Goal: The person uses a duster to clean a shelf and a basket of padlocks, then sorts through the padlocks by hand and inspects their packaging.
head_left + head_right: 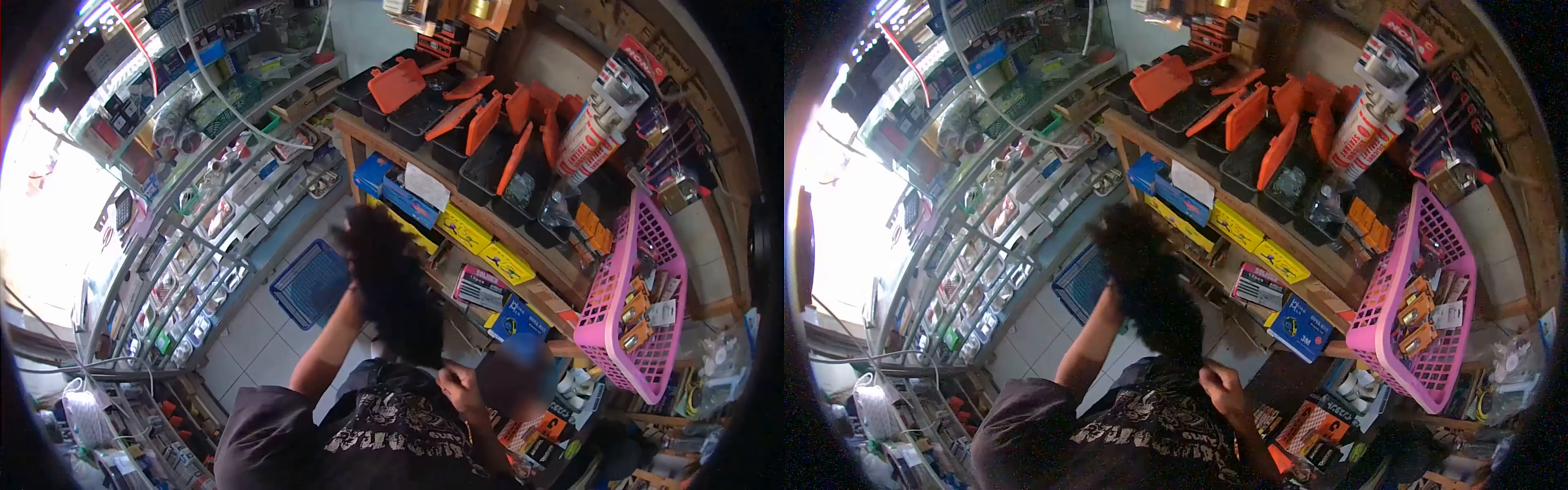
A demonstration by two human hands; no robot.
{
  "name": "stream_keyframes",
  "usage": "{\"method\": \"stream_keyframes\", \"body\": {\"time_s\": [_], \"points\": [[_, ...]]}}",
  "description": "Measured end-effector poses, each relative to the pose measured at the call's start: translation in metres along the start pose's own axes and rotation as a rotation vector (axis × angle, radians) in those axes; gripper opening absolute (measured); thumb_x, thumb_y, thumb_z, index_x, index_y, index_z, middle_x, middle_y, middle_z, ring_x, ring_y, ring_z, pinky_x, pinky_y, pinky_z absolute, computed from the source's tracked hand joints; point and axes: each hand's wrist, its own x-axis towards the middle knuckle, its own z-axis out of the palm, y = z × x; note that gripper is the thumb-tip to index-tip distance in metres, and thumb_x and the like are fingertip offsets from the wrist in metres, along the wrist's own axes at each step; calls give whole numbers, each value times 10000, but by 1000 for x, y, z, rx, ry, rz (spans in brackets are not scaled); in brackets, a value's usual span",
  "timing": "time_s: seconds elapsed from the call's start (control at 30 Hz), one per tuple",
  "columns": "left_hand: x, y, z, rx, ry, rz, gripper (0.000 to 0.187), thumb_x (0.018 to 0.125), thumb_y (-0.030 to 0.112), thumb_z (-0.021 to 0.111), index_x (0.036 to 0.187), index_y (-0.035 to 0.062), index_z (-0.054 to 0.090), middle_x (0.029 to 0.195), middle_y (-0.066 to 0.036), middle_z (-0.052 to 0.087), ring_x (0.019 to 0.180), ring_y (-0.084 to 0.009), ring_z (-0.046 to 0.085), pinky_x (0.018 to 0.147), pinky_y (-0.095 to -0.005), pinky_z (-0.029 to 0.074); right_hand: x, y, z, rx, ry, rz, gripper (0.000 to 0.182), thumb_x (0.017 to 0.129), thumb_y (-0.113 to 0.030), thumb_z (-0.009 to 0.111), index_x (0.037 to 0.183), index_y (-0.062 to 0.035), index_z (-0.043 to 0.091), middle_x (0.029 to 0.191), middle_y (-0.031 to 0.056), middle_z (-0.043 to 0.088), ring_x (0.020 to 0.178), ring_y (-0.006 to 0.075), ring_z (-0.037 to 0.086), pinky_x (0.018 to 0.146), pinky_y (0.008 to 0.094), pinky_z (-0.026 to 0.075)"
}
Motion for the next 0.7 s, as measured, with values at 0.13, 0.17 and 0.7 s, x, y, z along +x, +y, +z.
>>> {"method": "stream_keyframes", "body": {"time_s": [0.13,0.17,0.7], "points": [[-6,-47,-18,52,116,172,677,934,623,395,1147,10,591,1125,-175,617,1019,-325,616,911,-453,497,10,-23,6,128,116,58,160,977,-153,519,886,-26,554,652,-33,474,527,24,387,478,198,288],[-13,-30,-7,75,8,133,687,933,632,390,1145,10,592,1102,-171,622,1005,-318,615,912,-446,491,3,-19,2,107,60,73,147,973,-149,522,905,-25,564,653,-33,478,530,23,392,478,196,290],[-34,-61,-80,-544,-1,-324,565,896,611,494,1163,120,575,1107,-65,610,942,-212,617,868,-373,517,-95,10,-76,167,218,135,254,956,-148,544,727,-38,543,562,-21,430,492,53,360,477,256,292]]}}
